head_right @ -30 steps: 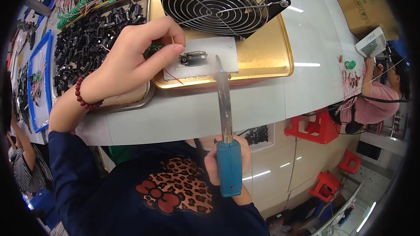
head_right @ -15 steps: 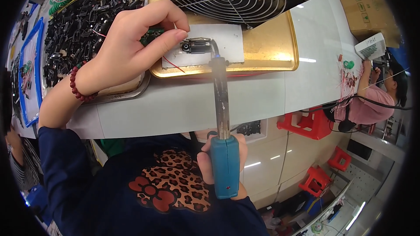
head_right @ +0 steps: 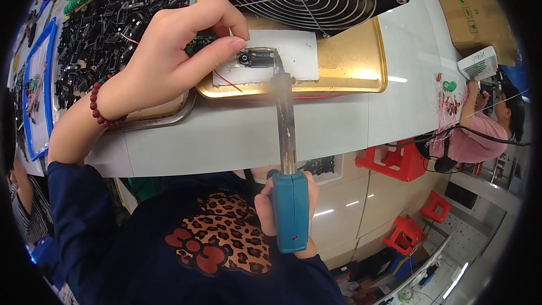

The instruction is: The person solders circuit board wires to electronic components resting on a fixture using a handheld soldering tool, repeatedly picking up wired boards from a tray, positioning the wires against the components, and soldering them.

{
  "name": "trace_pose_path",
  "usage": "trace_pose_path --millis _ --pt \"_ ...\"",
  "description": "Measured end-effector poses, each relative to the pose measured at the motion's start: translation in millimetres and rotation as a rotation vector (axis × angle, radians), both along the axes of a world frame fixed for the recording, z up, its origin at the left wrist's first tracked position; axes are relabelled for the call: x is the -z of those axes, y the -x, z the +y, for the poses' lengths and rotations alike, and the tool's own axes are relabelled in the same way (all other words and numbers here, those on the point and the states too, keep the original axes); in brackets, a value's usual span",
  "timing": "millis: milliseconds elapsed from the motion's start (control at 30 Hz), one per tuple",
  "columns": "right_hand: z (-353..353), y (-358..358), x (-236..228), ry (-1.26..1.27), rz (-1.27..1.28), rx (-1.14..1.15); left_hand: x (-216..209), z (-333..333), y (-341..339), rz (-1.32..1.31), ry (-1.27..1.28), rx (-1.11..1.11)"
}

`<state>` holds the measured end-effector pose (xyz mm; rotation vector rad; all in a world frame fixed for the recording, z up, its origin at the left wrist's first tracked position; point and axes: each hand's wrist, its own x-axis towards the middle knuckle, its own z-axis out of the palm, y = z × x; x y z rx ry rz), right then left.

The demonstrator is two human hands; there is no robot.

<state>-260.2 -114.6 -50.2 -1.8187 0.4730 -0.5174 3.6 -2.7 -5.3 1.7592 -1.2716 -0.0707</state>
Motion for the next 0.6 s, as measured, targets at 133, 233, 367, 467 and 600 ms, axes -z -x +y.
trace_pose_path --millis 133,233,367,467,600 --pt "-0.2 0.5 0.8 -0.005 0.014 -0.004 -1.5 0.2 0.1 0.011 -0.001 -0.001" --pt "0.7 -0.8 0.8 -0.002 -0.011 0.009 -2.3 0.4 0.7 0.019 -0.006 -0.006" --pt "-3.2 1.4 2.4 0.017 -0.008 -0.041 -0.6 0.3 1.3 0.034 0.037 -0.006" --pt "-2.2 0.6 1.3 0.014 -0.005 -0.026 -2.6 0.8 1.7 0.056 0.012 -0.003" --pt "-0.9 0.8 4.3 -0.017 -0.034 -0.016 -1.6 0.0 2.3 0.041 0.019 -0.01"
